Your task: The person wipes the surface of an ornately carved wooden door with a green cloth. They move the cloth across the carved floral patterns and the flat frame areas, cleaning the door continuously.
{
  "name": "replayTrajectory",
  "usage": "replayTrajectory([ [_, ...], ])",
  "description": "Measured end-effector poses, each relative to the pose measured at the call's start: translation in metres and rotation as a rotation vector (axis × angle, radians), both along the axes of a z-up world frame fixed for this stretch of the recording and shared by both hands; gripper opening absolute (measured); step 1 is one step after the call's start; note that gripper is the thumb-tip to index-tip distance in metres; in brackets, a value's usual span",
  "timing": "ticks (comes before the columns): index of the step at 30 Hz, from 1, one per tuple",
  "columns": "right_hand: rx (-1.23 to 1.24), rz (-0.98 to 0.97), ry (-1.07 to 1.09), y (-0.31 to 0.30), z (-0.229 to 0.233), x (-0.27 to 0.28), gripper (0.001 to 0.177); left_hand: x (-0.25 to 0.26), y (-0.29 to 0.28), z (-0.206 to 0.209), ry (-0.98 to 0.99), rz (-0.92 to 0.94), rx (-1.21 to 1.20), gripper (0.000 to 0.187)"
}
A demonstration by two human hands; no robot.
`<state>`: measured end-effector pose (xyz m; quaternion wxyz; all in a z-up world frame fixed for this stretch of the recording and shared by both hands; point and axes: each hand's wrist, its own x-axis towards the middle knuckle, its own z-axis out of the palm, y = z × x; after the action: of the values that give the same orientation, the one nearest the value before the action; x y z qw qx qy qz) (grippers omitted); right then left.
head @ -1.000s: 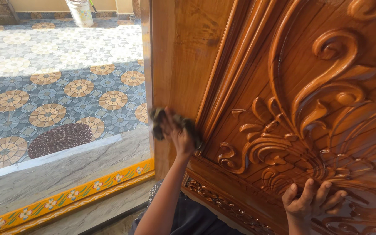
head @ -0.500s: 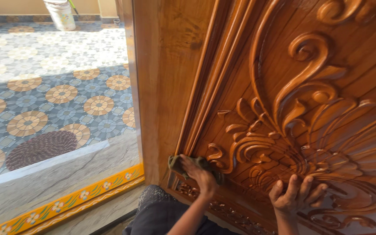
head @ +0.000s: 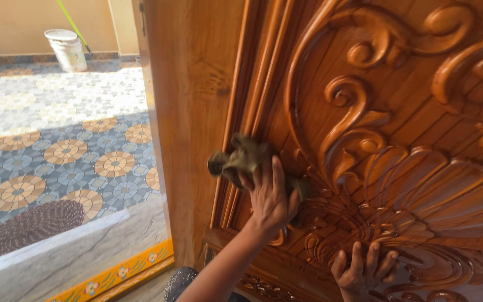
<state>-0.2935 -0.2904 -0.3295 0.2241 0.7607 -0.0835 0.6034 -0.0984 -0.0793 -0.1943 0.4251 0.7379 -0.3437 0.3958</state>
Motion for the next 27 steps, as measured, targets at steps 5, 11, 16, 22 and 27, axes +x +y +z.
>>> replayTrajectory([
  [5, 0.049, -0.027, 0.008, -0.002, -0.009, -0.003, 0.049, 0.007, 0.006, 0.102, -0.024, -0.11, 0.03, 0.092],
  [11, 0.059, 0.004, 0.006, -0.006, -0.015, 0.001, 0.048, 0.021, 0.016, 0.221, -0.239, -0.029, -0.014, 0.089],
  [16, 0.051, 0.02, -0.017, 0.006, 0.003, 0.002, 0.048, 0.001, 0.007, 0.235, -0.223, 0.006, -0.066, 0.088],
  [22, 0.3, 0.232, -0.088, 0.083, 0.05, 0.001, 0.034, -0.037, -0.003, 0.157, -0.052, -0.04, 0.044, 0.092],
  [27, 0.68, 0.637, -0.164, 0.167, 0.054, 0.003, 0.018, -0.083, -0.007, 0.088, 0.143, -0.265, 0.253, 0.092],
])
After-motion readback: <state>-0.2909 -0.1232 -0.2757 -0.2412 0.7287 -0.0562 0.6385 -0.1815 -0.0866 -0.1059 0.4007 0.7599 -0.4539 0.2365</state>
